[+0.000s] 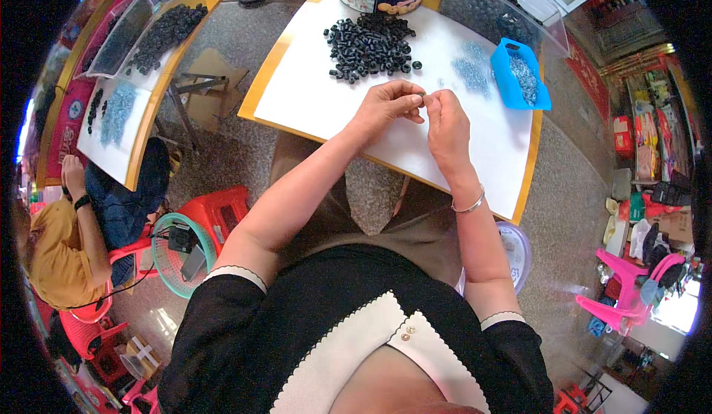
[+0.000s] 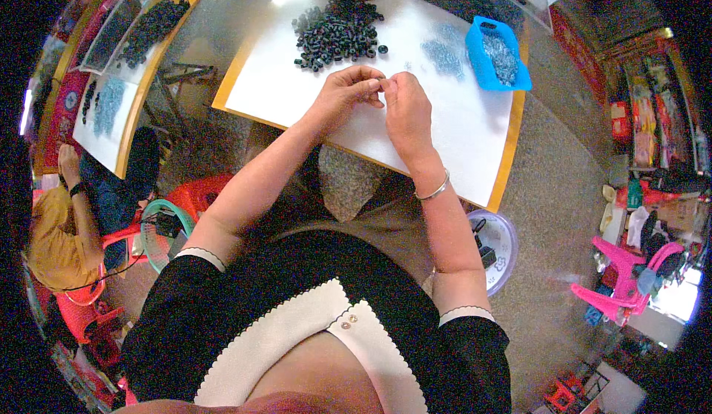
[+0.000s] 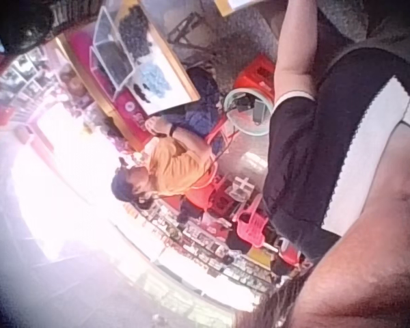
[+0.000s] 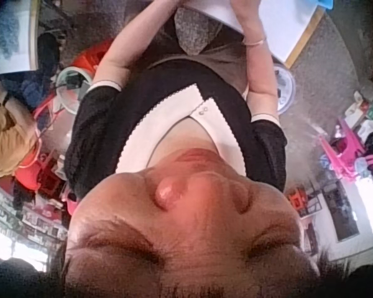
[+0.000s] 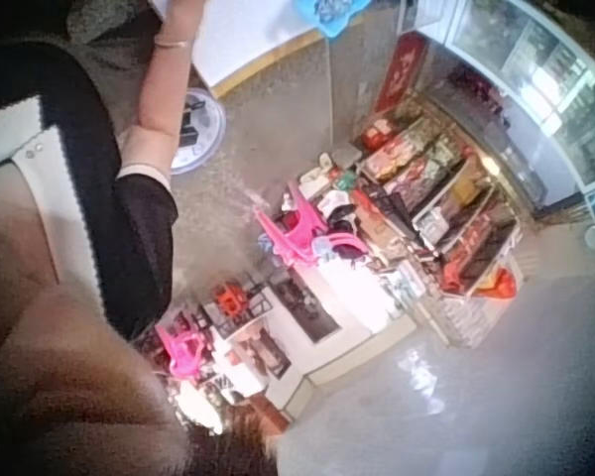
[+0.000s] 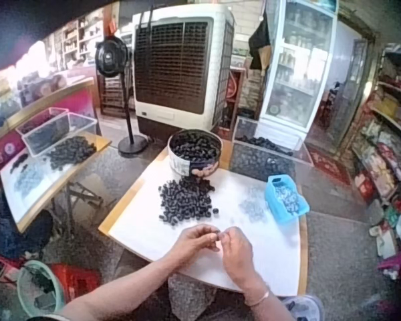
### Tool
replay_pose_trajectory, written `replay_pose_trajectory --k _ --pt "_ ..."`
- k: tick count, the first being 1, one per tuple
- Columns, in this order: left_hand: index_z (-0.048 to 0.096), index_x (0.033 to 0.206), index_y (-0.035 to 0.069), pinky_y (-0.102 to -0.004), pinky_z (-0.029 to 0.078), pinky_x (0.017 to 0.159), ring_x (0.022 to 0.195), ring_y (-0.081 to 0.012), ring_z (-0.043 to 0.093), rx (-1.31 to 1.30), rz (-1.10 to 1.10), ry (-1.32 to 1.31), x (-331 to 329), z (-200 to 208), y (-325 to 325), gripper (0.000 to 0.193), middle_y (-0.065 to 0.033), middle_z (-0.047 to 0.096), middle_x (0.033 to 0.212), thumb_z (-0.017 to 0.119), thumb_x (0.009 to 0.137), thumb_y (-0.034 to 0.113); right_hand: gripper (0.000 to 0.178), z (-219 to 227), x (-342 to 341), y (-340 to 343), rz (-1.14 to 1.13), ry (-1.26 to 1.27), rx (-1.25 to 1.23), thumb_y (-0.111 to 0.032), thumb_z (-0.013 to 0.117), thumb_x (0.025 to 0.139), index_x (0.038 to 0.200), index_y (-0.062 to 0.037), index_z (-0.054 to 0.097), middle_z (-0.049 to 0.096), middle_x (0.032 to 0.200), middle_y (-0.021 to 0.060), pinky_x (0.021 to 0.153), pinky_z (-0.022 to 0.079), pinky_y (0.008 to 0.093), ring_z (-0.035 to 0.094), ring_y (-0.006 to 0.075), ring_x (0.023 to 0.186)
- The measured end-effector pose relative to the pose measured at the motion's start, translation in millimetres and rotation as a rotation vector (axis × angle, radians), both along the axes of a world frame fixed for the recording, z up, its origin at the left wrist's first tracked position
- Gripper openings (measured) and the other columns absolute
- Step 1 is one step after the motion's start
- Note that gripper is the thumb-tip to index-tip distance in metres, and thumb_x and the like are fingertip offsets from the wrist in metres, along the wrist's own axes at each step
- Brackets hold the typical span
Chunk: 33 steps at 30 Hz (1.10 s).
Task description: Assembling small plastic or rubber ring-like components at a workbench.
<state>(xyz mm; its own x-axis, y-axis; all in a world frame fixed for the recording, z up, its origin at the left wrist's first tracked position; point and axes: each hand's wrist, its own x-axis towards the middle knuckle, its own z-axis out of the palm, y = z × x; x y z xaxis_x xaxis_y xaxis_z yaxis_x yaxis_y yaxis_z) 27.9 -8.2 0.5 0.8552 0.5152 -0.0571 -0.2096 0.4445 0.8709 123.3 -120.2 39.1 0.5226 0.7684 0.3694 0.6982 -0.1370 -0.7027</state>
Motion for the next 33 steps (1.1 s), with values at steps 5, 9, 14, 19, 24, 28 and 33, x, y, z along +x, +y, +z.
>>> replay_pose_trajectory --k 5,9,14,19,24,28,33 --pt "0.059 0.104 -0.001 -0.0287 0.054 0.073 0.076 -0.0148 0.061 0.050 0.000 0.003 0 1 -1 0.019 -0.0061 0.062 0.093 0.059 0.089 0.010 0.023 -16 -3 1 -0.034 -0.126 0.110 -0.022 0.047 0.095 0.089 -0.0004 0.052 0.057 0.078 0.0171 0.061 0.044 0.0382 0.054 0.0331 0.067" --pt "0.058 0.105 -0.003 -0.0329 0.055 0.078 0.079 -0.0153 0.061 -0.059 0.006 -0.022 -1 -1 2 0.020 -0.0081 0.060 0.092 0.057 0.090 0.010 0.021 -6 -12 1 -0.093 -0.082 0.106 -0.019 0.047 0.094 0.090 0.0008 0.052 0.057 0.076 0.0139 0.061 0.044 0.0350 0.055 0.0247 0.065" --pt "0.057 0.108 -0.004 -0.0346 0.055 0.080 0.080 -0.0157 0.061 -0.135 -0.001 -0.048 -2 1 3 0.023 -0.0096 0.060 0.092 0.055 0.091 0.011 0.017 -7 -1 -1 -0.098 0.399 0.111 -0.016 0.051 0.092 0.093 0.0010 0.054 0.060 0.077 0.0105 0.063 0.046 0.0293 0.057 0.0156 0.066" --pt "0.056 0.110 -0.004 -0.0342 0.055 0.080 0.079 -0.0158 0.062 -0.171 0.001 -0.058 -3 5 2 0.024 -0.0093 0.061 0.092 0.055 0.091 0.011 0.013 -5 -4 -3 -0.012 0.358 0.256 -0.009 0.058 0.088 0.097 0.0006 0.060 0.064 0.085 0.0081 0.070 0.048 0.0258 0.060 0.0136 0.076" --pt "0.060 0.104 -0.005 -0.0304 0.057 0.076 0.074 -0.0147 0.062 -0.174 0.024 -0.073 -3 5 2 0.019 -0.0077 0.061 0.083 0.055 0.091 0.009 0.012 6 -7 -2 0.021 0.209 0.215 -0.004 0.061 0.085 0.097 -0.0005 0.062 0.063 0.087 0.0056 0.070 0.047 0.0247 0.058 0.0120 0.078" --pt "0.060 0.103 -0.004 -0.0312 0.057 0.075 0.073 -0.0141 0.061 -0.170 0.017 -0.096 -3 5 2 0.019 -0.0067 0.061 0.081 0.056 0.090 0.009 0.013 9 -3 -3 0.069 0.020 0.180 -0.002 0.061 0.085 0.097 -0.0013 0.063 0.063 0.088 0.0060 0.070 0.047 0.0241 0.058 0.0118 0.078" --pt "0.061 0.100 -0.003 -0.0314 0.057 0.074 0.073 -0.0137 0.062 -0.153 0.005 -0.112 -1 3 1 0.017 -0.0059 0.061 0.083 0.059 0.089 0.010 0.013 10 3 -2 0.126 -0.102 0.194 0.001 0.058 0.082 0.095 -0.0010 0.061 0.061 0.086 0.0121 0.066 0.048 0.0321 0.060 0.0250 0.076"
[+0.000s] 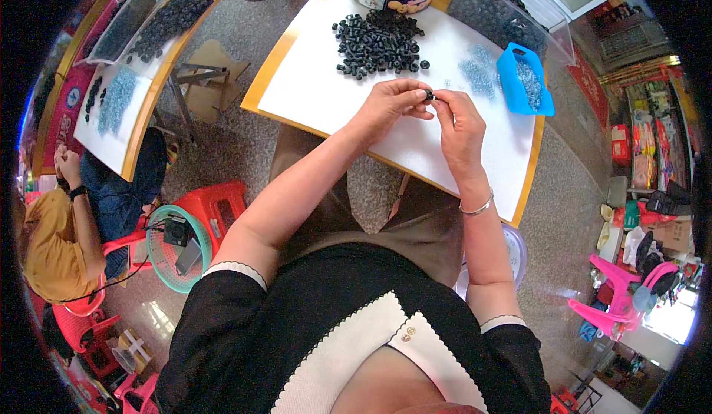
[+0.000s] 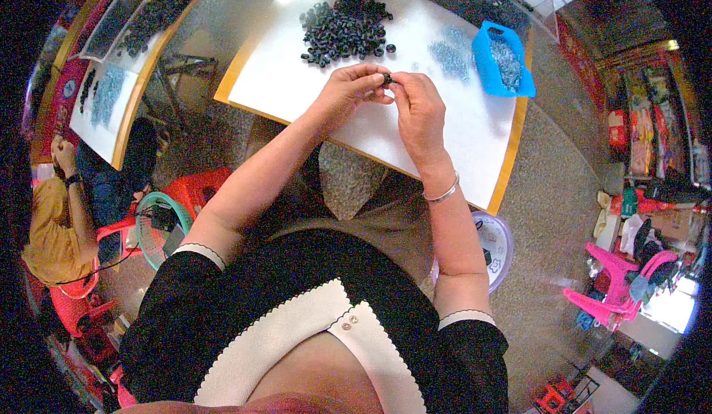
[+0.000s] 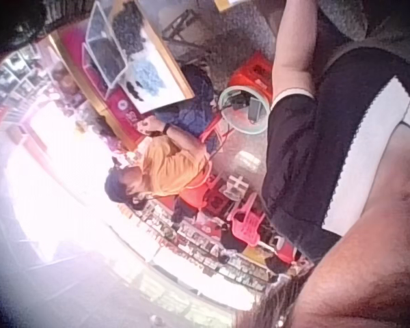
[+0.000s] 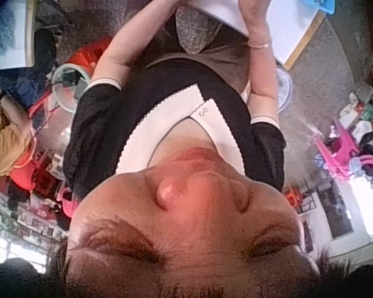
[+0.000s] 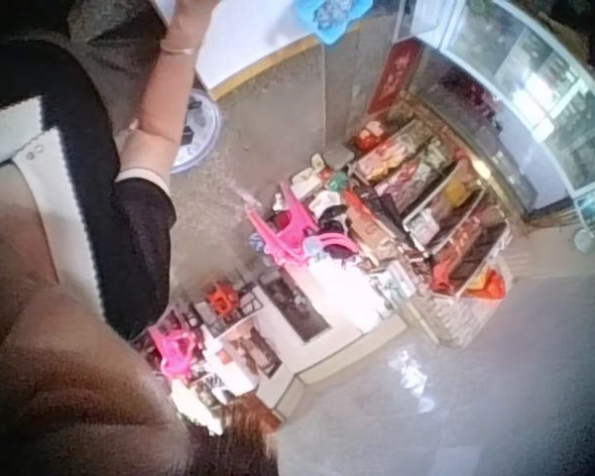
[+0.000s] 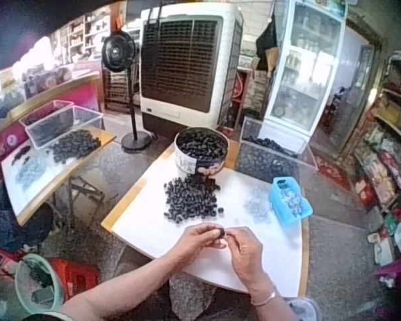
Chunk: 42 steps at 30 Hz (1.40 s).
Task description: Assembling small plastic or rubber ring-like components at a workbench.
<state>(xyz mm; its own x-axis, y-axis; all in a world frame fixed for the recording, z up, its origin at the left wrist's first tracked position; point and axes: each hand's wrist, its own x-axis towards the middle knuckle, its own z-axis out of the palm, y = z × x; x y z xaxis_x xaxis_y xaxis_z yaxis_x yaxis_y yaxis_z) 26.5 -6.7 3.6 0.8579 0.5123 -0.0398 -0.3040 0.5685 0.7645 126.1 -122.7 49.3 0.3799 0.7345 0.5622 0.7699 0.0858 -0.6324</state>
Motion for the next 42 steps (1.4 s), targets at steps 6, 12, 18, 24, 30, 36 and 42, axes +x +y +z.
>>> replay_pose_trajectory --k 6,12,18,24,30,36,42 --pt "0.061 0.100 -0.002 -0.0272 0.055 0.072 0.074 -0.0158 0.065 0.052 0.018 0.022 2 -3 -3 0.016 -0.0057 0.063 0.087 0.060 0.089 0.010 0.011 -1 3 0 0.002 -0.130 -0.036 0.000 0.058 0.082 0.094 0.0000 0.060 0.061 0.085 0.0135 0.066 0.048 0.0345 0.060 0.0281 0.076" --pt "0.060 0.101 -0.002 -0.0275 0.055 0.073 0.074 -0.0154 0.065 0.097 0.002 0.049 -1 -2 -3 0.017 -0.0058 0.063 0.087 0.057 0.090 0.010 0.011 -3 1 1 0.009 0.010 -0.054 -0.001 0.058 0.082 0.093 0.0001 0.060 0.061 0.084 0.0129 0.066 0.048 0.0345 0.060 0.0277 0.076" --pt "0.060 0.105 -0.003 -0.0267 0.054 0.073 0.073 -0.0142 0.064 0.097 -0.001 0.036 3 -8 2 0.020 -0.0049 0.064 0.086 0.055 0.091 0.010 0.010 -15 4 8 0.011 -0.020 0.028 -0.003 0.059 0.083 0.093 -0.0015 0.061 0.061 0.083 0.0119 0.067 0.048 0.0347 0.060 0.0275 0.076" --pt "0.063 0.101 -0.003 -0.0250 0.053 0.071 0.071 -0.0112 0.060 0.095 -0.026 0.038 1 -4 1 0.021 -0.0051 0.064 0.086 0.059 0.090 0.015 0.011 -18 8 7 0.013 -0.158 0.031 -0.003 0.060 0.082 0.093 -0.0031 0.061 0.060 0.083 0.0109 0.066 0.047 0.0334 0.058 0.0249 0.075" --pt "0.064 0.100 -0.004 -0.0254 0.052 0.067 0.069 -0.0109 0.060 0.220 -0.119 0.129 -1 1 2 0.028 -0.0056 0.065 0.081 0.064 0.086 0.020 0.014 -12 13 1 0.100 -0.205 -0.013 -0.005 0.062 0.079 0.092 -0.0040 0.058 0.058 0.083 0.0114 0.068 0.047 0.0365 0.057 0.0287 0.077" --pt "0.063 0.100 -0.004 -0.0237 0.050 0.062 0.068 -0.0096 0.056 0.033 -0.122 0.008 -4 -1 7 0.025 -0.0040 0.060 0.082 0.057 0.092 0.019 0.018 -3 17 -3 0.173 0.054 -0.138 -0.007 0.063 0.080 0.097 -0.0033 0.058 0.057 0.083 0.0097 0.066 0.047 0.0303 0.056 0.0204 0.073" --pt "0.060 0.104 -0.002 -0.0231 0.048 0.059 0.067 -0.0099 0.052 0.018 -0.026 0.009 1 -6 3 0.025 -0.0032 0.057 0.084 0.053 0.094 0.019 0.013 -27 12 -4 0.037 0.253 -0.075 -0.011 0.060 0.086 0.095 -0.0021 0.060 0.060 0.085 0.0086 0.068 0.047 0.0274 0.057 0.0158 0.074"
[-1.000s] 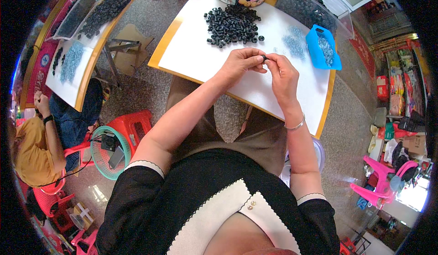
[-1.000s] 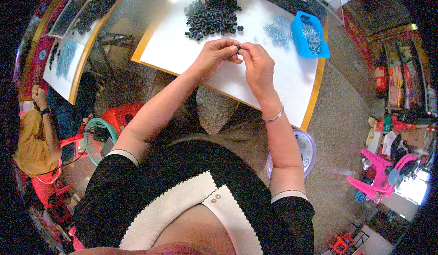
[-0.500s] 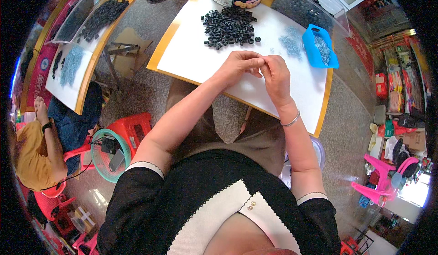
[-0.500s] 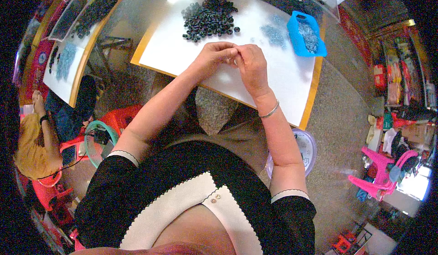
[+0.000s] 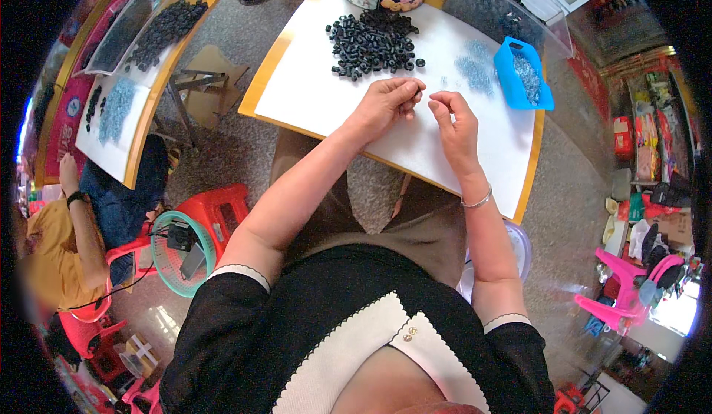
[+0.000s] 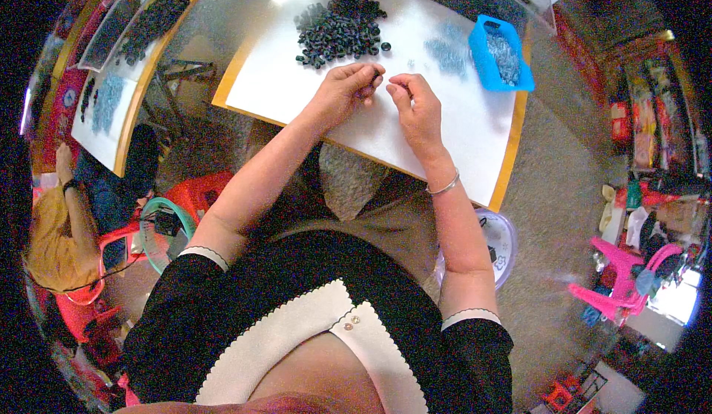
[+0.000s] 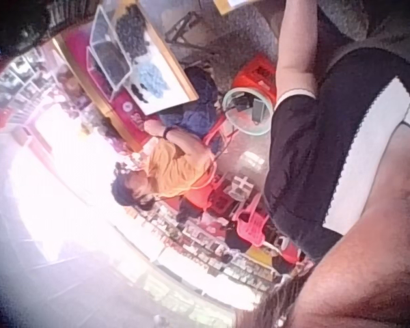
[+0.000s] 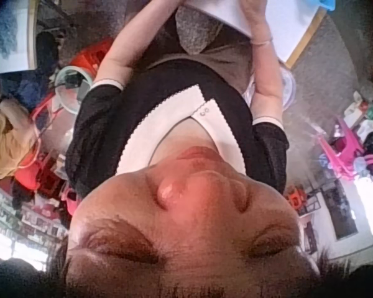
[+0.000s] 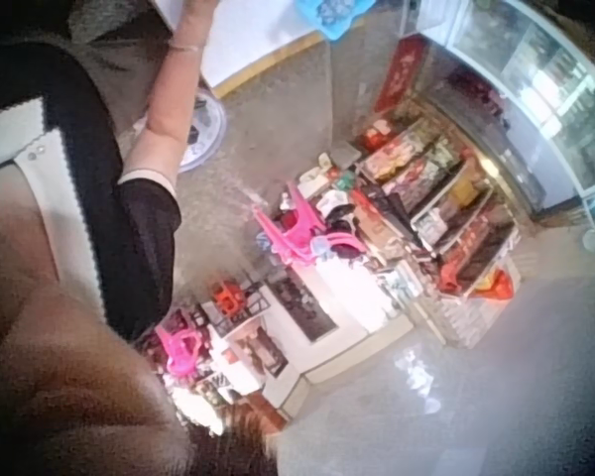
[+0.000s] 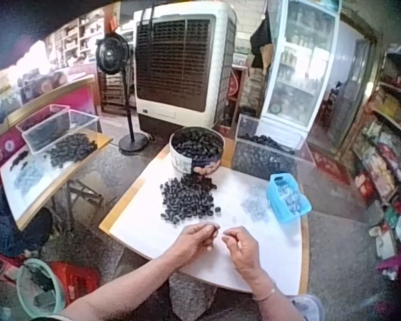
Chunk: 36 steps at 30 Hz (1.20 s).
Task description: Assembling small plastic or rubber ring-like components at a workbench.
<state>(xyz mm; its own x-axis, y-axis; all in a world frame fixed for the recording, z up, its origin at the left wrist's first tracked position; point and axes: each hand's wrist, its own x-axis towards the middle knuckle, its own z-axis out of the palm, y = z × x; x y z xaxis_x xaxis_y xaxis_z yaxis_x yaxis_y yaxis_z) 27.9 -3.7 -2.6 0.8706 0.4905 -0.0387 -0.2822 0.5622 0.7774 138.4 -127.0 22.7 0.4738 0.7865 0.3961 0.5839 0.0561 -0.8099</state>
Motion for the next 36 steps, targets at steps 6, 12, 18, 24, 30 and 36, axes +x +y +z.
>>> replay_pose_trajectory --k 6,12,18,24,30,36 --pt "0.061 0.101 0.001 -0.0224 0.047 0.058 0.067 -0.0090 0.051 0.007 0.080 -0.009 0 -3 0 0.020 -0.0023 0.057 0.083 0.053 0.093 0.017 0.010 -8 -4 4 -0.024 0.003 0.015 -0.009 0.059 0.086 0.092 -0.0015 0.061 0.060 0.082 0.0090 0.067 0.047 0.0282 0.058 0.0179 0.070" --pt "0.063 0.095 0.002 -0.0213 0.043 0.057 0.065 -0.0068 0.050 0.066 0.023 0.086 3 10 -2 0.021 0.0003 0.056 0.075 0.057 0.092 0.022 0.024 4 -7 0 -0.013 -0.029 0.013 -0.008 0.062 0.081 0.104 -0.0027 0.058 0.059 0.092 0.0087 0.071 0.047 0.0282 0.057 0.0166 0.079" --pt "0.063 0.091 0.004 -0.0190 0.037 0.056 0.062 -0.0039 0.046 0.383 -0.004 0.234 -3 19 -11 0.026 0.0044 0.054 0.073 0.058 0.090 0.029 0.029 18 -9 3 0.037 -0.315 0.121 -0.005 0.066 0.072 0.101 -0.0048 0.059 0.054 0.095 0.0117 0.074 0.046 0.0344 0.053 0.0281 0.090" --pt "0.060 0.104 -0.004 -0.0206 0.040 0.055 0.062 -0.0060 0.047 0.328 -0.040 0.124 -5 15 -8 0.033 -0.0020 0.055 0.082 0.053 0.093 0.027 0.022 63 43 30 -0.101 -0.206 0.123 -0.009 0.065 0.080 0.100 -0.0034 0.061 0.058 0.086 0.0118 0.065 0.047 0.0332 0.058 0.0252 0.070" --pt "0.061 0.100 -0.001 -0.0214 0.042 0.055 0.059 -0.0064 0.049 0.251 -0.040 0.162 -1 16 -9 0.029 0.0001 0.056 0.077 0.054 0.093 0.027 0.033 131 190 113 -0.366 -0.441 0.073 -0.024 0.065 0.076 0.102 -0.0031 0.062 0.063 0.089 0.0178 0.073 0.048 0.0420 0.060 0.0346 0.081" --pt "0.061 0.099 -0.001 -0.0230 0.045 0.055 0.061 -0.0088 0.050 0.227 -0.033 0.166 1 14 -7 0.024 -0.0023 0.055 0.078 0.055 0.093 0.021 0.033 114 163 115 -0.330 -0.649 0.198 -0.020 0.063 0.080 0.109 -0.0045 0.058 0.060 0.092 0.0187 0.077 0.046 0.0402 0.058 0.0338 0.085"
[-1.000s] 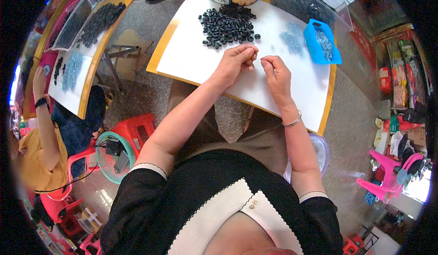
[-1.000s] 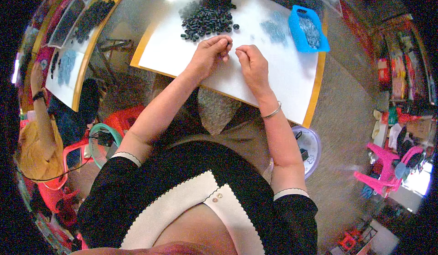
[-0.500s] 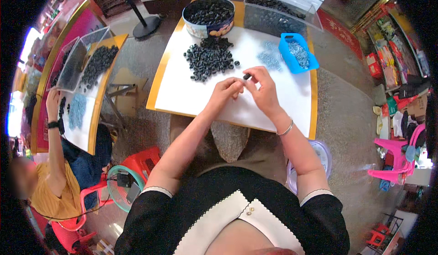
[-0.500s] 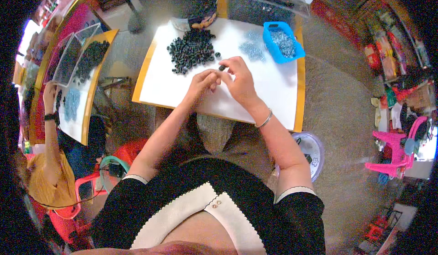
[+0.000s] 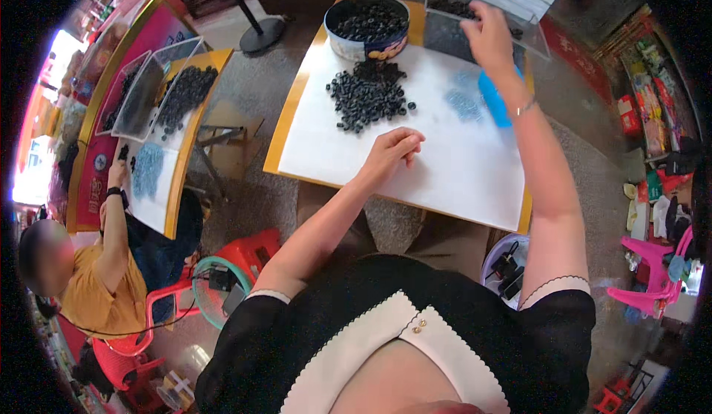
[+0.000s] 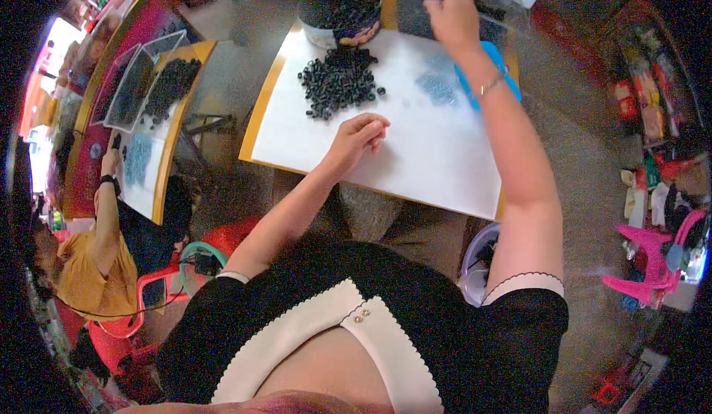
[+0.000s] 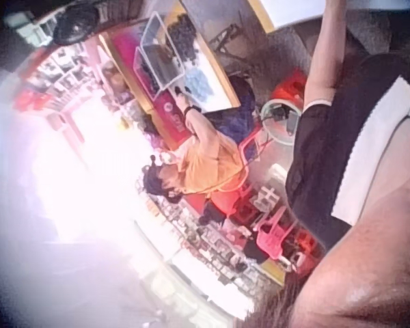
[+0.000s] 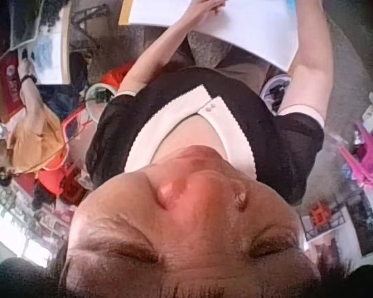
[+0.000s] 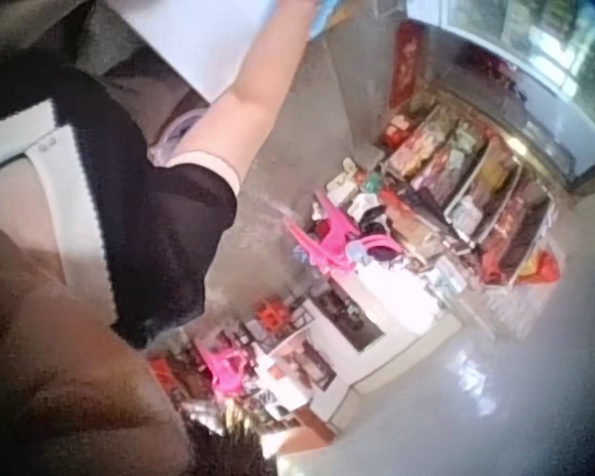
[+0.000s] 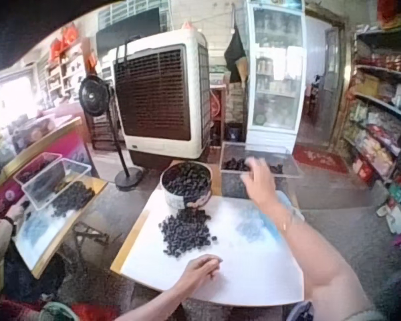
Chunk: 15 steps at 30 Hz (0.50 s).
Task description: Assembling small plastic or rubber ring-like components at a workbench.
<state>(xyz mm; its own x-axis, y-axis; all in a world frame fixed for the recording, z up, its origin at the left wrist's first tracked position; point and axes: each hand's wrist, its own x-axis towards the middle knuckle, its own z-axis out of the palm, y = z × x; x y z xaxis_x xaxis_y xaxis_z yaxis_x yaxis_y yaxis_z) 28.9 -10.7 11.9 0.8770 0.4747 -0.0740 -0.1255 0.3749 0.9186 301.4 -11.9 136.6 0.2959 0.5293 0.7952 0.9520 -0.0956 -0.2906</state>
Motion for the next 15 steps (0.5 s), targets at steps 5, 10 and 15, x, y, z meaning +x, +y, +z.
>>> replay_pose_trajectory --k 5,10,15 --pt "0.061 0.098 -0.001 -0.0231 0.045 0.055 0.062 -0.0083 0.050 0.021 -0.007 0.012 3 1 1 0.022 -0.0022 0.055 0.076 0.055 0.092 0.019 0.014 -71 -104 -74 0.184 0.398 -0.251 -0.014 0.058 0.083 0.085 -0.0020 0.065 0.062 0.085 0.0135 0.073 0.047 0.0370 0.060 0.0290 0.079" --pt "0.064 0.094 0.002 -0.0251 0.045 0.057 0.063 -0.0091 0.052 0.298 0.109 0.237 1 17 -6 0.017 -0.0015 0.057 0.079 0.054 0.092 0.016 0.012 -114 -134 -108 0.148 0.698 -0.219 -0.011 0.059 0.083 0.086 -0.0011 0.064 0.062 0.084 0.0121 0.067 0.047 0.0320 0.060 0.0250 0.075" --pt "0.067 0.090 0.006 -0.0335 0.048 0.063 0.073 -0.0222 0.058 1.254 0.463 0.233 24 22 36 0.011 -0.0081 0.060 0.084 0.059 0.083 0.010 0.010 -122 -138 -115 0.196 0.666 -0.120 -0.008 0.058 0.082 0.086 -0.0004 0.064 0.061 0.084 0.0124 0.067 0.046 0.0308 0.059 0.0245 0.074"
